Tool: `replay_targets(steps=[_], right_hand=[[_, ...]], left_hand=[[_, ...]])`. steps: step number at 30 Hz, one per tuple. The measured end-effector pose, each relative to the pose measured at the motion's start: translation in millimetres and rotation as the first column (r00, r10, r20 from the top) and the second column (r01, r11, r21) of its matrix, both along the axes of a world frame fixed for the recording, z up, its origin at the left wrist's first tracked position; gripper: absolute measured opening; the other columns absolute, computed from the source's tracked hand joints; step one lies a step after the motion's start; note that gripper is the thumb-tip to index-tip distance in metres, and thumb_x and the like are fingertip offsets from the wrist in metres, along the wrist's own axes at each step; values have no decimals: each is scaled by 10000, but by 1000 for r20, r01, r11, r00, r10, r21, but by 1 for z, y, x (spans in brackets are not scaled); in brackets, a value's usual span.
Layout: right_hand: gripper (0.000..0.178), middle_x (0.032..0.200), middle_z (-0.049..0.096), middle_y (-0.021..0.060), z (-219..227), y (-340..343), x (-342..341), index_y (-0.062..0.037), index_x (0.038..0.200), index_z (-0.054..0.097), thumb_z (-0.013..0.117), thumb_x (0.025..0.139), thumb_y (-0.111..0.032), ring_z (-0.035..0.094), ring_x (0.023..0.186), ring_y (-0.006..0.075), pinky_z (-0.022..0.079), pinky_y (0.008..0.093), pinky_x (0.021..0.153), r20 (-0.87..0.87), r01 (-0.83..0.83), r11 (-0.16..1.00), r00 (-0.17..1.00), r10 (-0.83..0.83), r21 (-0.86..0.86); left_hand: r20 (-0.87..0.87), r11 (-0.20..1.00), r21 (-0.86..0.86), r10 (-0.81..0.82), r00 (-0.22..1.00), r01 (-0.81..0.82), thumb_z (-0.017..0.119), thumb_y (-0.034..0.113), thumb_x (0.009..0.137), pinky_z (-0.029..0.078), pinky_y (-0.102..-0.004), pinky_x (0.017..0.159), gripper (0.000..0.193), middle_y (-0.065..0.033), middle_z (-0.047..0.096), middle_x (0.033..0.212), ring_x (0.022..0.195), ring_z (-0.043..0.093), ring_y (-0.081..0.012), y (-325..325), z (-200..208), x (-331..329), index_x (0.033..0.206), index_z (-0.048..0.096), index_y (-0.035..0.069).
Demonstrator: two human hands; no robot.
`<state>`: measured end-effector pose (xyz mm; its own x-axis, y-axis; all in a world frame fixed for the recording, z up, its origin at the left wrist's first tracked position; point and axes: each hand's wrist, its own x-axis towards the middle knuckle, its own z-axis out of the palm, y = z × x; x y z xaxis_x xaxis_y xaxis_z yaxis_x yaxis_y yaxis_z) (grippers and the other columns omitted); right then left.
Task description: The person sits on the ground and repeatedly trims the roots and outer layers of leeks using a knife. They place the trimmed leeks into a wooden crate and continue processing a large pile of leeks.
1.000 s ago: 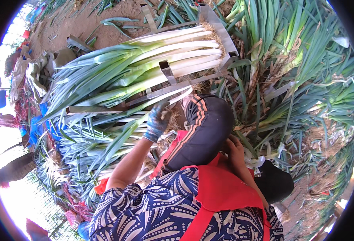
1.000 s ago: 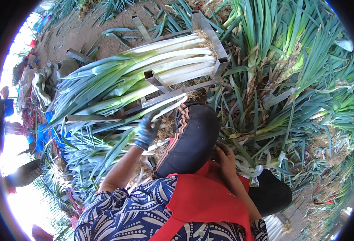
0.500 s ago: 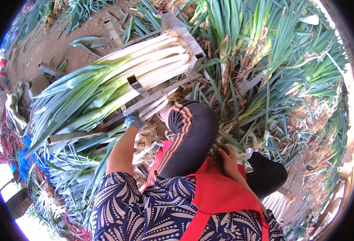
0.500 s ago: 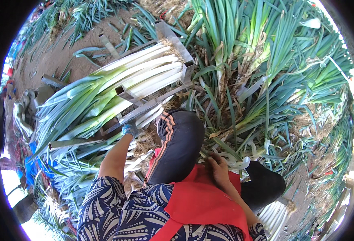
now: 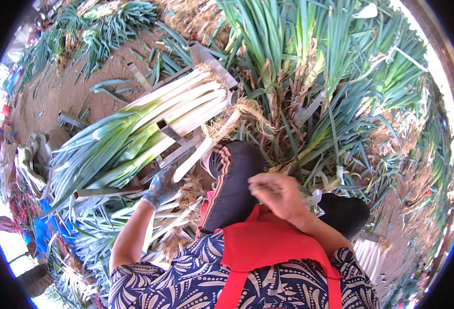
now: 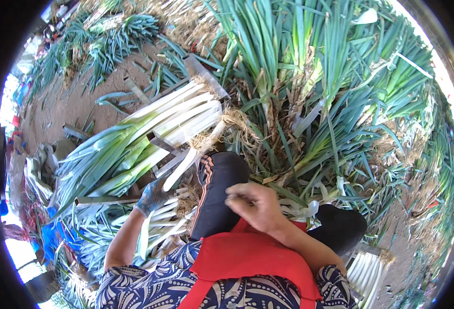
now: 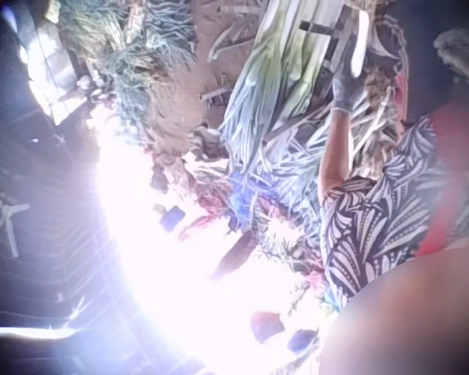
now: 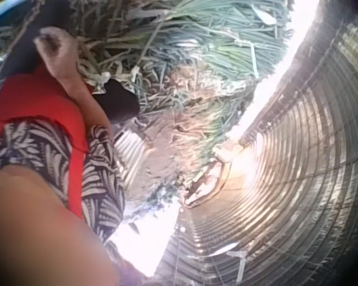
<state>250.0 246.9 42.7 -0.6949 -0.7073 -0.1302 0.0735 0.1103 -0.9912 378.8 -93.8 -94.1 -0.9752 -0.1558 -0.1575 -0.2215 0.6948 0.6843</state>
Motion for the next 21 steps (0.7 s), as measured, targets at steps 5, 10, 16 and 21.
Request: replay_targets(steps=[5,10,16,21], right_hand=[[832,1261,512,144,11,-68,16,-51,1490,140,677,855,-77,525,1142,212,439,352,981,349,-56,996,934,75,-67],[761,1346,476,136,-5,-87,24,-26,1490,61,568,924,-73,503,1157,166,377,308,1015,522,392,844,837,-164,-365],[730,1415,371,184,12,-54,19,-24,1490,25,492,929,-32,391,1310,244,315,350,1082,420,438,724,880,-223,-534],[702,1461,335,204,32,-40,8,-81,1512,64,463,935,-83,350,1345,336,258,436,1107,418,432,675,887,-197,-598]], left_hand=[[-137,980,-185,41,990,-66,792,262,697,503,-424,643,472,-176,609,826,750,616,-368,68,109,-15,1045,573,30],[-304,985,-157,-112,946,66,829,345,621,506,-436,675,645,-175,602,887,788,612,-371,134,135,-36,1095,526,30],[-297,994,-66,-101,950,85,848,367,592,519,-436,671,686,-174,629,874,781,633,-362,156,140,-45,1090,537,13],[-339,975,-182,-186,922,130,833,440,606,508,-438,632,697,-156,614,837,733,628,-360,157,147,-51,1071,541,11]])
